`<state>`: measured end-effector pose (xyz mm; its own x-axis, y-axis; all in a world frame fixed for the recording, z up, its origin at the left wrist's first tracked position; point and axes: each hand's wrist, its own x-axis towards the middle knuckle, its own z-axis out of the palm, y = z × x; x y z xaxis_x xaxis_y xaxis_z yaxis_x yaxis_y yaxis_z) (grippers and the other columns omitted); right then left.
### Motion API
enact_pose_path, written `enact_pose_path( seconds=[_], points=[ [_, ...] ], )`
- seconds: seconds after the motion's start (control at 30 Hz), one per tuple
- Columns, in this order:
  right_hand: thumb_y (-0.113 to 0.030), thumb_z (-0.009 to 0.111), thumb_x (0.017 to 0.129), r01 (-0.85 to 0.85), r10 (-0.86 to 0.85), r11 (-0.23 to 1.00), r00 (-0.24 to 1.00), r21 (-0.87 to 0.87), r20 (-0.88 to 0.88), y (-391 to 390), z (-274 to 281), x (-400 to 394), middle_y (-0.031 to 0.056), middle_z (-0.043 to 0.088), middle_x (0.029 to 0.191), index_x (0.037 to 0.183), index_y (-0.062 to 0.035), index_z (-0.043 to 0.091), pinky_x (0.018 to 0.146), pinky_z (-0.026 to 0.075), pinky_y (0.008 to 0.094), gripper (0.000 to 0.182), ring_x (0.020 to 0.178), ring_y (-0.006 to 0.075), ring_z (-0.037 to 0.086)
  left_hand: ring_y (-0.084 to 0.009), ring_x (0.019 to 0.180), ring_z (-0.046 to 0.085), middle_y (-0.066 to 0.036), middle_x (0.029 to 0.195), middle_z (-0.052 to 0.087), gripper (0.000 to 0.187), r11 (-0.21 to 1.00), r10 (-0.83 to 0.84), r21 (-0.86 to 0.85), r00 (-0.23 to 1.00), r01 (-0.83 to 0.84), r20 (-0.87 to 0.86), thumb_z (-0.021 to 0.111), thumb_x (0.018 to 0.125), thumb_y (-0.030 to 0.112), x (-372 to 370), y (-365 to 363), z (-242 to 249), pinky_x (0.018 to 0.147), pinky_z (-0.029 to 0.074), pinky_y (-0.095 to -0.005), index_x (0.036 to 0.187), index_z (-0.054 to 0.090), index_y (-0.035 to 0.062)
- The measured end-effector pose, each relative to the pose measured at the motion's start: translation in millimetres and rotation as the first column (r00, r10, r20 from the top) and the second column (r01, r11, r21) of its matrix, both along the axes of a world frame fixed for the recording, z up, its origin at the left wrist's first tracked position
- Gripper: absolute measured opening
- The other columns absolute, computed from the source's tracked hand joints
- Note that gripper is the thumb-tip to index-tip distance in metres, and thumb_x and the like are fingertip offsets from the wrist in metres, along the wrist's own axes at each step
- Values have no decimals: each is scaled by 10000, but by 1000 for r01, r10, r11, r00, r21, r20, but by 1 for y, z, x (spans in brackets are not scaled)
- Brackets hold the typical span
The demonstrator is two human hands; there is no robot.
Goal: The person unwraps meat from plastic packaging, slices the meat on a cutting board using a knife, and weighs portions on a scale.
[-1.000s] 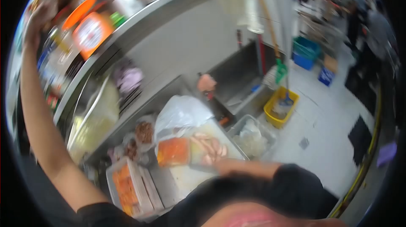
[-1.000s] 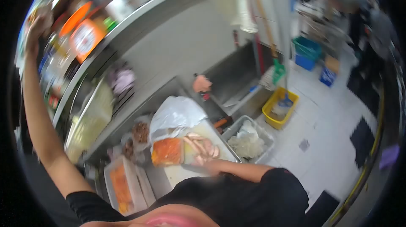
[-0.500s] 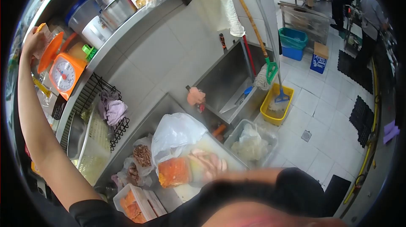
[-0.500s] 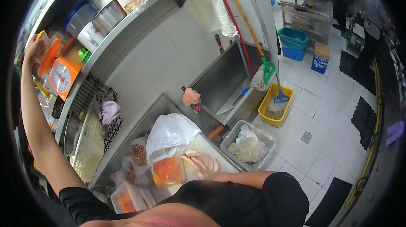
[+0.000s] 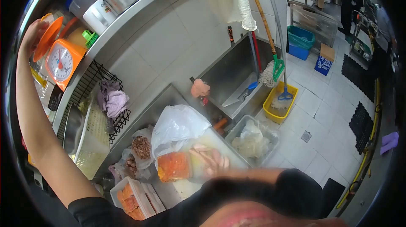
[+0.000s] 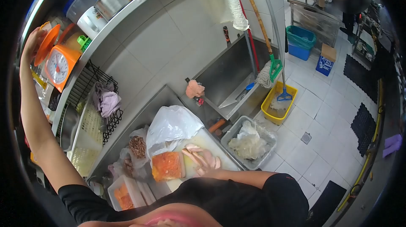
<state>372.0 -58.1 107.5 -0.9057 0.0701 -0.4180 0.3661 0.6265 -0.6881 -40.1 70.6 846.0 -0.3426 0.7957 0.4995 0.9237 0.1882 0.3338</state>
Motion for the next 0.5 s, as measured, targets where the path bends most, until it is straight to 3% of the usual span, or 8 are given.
enact_pose_path(
  seconds=[0.13,0.2,0.23,0.27,0.3,0.33,0.37,0.5],
  points=[
    [-150,588,803,17,-16,999,999,33,-30,5,-13,-6,288,603,1217,1383,36,464,955,425,541,622,1103,471,575,-136,704,638,-65,940,626,318,993,-98,73,986,89,134,554,865,322,17,-4,-17,577,523,-277,1112,557,121],
    [-149,587,804,68,-62,995,995,69,-76,10,-31,-17,286,602,1222,1387,33,461,958,422,543,624,1108,472,571,-176,777,671,-89,988,643,360,987,-158,-1,983,159,90,585,877,341,9,0,-13,632,566,-321,1142,552,100],
    [-149,586,805,108,-98,990,989,87,-114,15,-42,-25,285,601,1224,1389,32,460,960,420,544,625,1111,473,569,-150,854,673,-61,1095,645,397,998,7,-69,994,1,110,586,922,379,40,-11,-21,689,569,-350,1227,560,125],
    [-149,586,805,151,-133,982,978,109,-161,21,-50,-33,284,600,1227,1391,31,458,962,418,544,626,1114,474,568,-144,836,667,-60,1040,651,402,997,-71,4,997,71,-14,604,917,392,24,-12,-19,661,566,-354,1206,569,114],
    [-149,586,806,188,-160,975,964,119,-211,26,-55,-43,283,599,1229,1393,29,457,963,417,545,627,1116,474,566,-140,855,659,-53,988,660,422,994,104,-38,993,-106,-51,635,901,380,47,-20,-20,683,559,-331,1209,571,99],
    [-149,585,806,211,-174,969,952,129,-251,31,-58,-51,282,598,1231,1395,28,456,965,415,546,628,1119,475,564,-174,840,635,-44,971,658,353,989,145,-24,986,-147,-81,622,882,400,75,-27,-30,713,513,-386,1130,620,149],
    [-148,585,806,229,-184,964,941,136,-283,35,-58,-57,282,597,1234,1397,26,454,967,413,547,629,1122,476,562,-208,826,611,-35,953,655,297,984,173,-15,979,-176,-106,609,864,421,94,-33,-39,743,467,-441,1051,670,199],
    [-148,583,808,210,-156,966,940,153,-302,37,-60,-59,278,594,1244,1405,21,449,974,406,550,634,1132,479,555,-200,798,608,-28,900,661,383,979,183,-71,976,-192,-119,621,869,530,92,-37,-31,700,479,-403,993,697,175]
  ],
)
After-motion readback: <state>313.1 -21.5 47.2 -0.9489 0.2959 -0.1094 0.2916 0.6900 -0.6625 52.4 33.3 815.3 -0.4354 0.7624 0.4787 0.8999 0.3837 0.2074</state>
